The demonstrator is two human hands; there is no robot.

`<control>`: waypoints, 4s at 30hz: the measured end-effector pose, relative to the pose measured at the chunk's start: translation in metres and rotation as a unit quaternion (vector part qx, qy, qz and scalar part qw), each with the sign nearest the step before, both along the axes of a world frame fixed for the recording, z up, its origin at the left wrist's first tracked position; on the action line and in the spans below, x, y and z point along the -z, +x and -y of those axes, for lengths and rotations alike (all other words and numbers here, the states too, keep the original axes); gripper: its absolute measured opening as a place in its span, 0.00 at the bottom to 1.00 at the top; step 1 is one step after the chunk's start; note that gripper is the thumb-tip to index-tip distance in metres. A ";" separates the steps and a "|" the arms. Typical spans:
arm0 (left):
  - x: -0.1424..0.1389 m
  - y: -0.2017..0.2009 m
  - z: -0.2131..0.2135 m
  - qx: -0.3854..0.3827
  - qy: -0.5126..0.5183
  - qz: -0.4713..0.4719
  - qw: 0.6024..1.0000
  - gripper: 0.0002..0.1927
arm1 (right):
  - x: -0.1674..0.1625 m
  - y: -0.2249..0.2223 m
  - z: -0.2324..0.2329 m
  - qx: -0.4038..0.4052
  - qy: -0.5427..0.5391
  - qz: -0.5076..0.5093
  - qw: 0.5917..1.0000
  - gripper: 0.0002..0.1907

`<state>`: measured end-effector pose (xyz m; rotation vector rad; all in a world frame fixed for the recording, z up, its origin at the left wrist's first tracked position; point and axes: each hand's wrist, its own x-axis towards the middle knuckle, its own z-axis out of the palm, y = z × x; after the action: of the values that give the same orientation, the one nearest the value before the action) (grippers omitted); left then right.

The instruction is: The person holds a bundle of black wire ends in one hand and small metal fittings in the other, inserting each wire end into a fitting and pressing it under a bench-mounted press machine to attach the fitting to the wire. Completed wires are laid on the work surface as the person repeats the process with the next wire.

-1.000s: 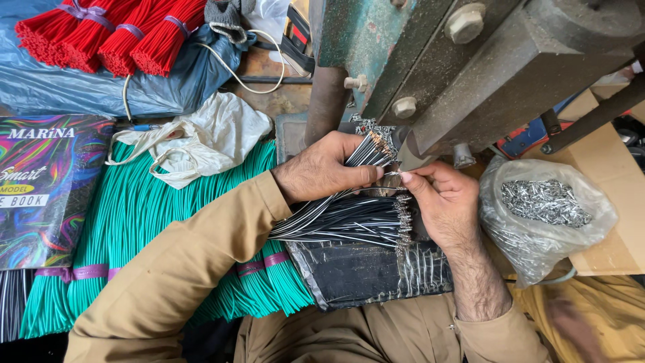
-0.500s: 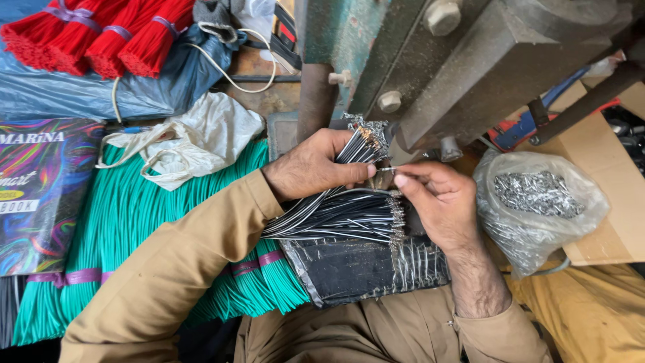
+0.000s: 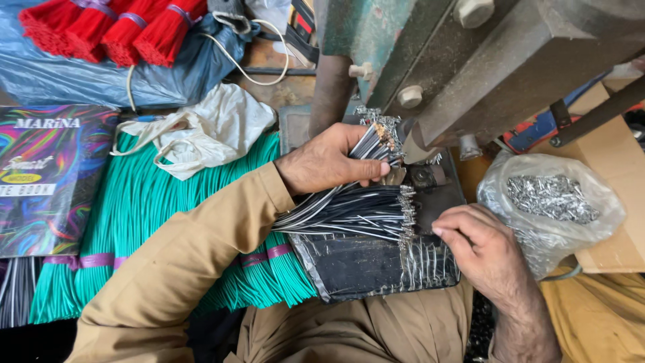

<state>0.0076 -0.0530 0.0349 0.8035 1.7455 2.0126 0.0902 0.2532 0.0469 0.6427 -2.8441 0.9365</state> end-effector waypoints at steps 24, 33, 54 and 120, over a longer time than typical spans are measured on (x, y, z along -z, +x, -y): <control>0.006 -0.005 0.000 -0.017 -0.047 -0.018 0.999 0.10 | 0.031 -0.064 0.057 0.014 -0.325 0.070 0.943 0.04; 0.006 -0.004 0.000 -0.026 -0.050 -0.025 0.998 0.09 | 0.029 -0.063 0.059 0.026 -0.339 0.080 0.937 0.04; 0.031 -0.021 0.003 0.060 0.060 -0.009 0.996 0.12 | 0.078 -0.085 -0.148 0.160 0.022 0.045 0.986 0.12; 0.047 -0.019 0.000 0.081 0.081 -0.066 0.991 0.11 | 0.104 -0.101 -0.080 -0.081 -0.152 0.203 0.964 0.20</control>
<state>-0.0115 -0.0534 -0.0126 1.1154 1.5417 2.0525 -0.0106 0.3330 -0.0570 0.7242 -2.9066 1.6688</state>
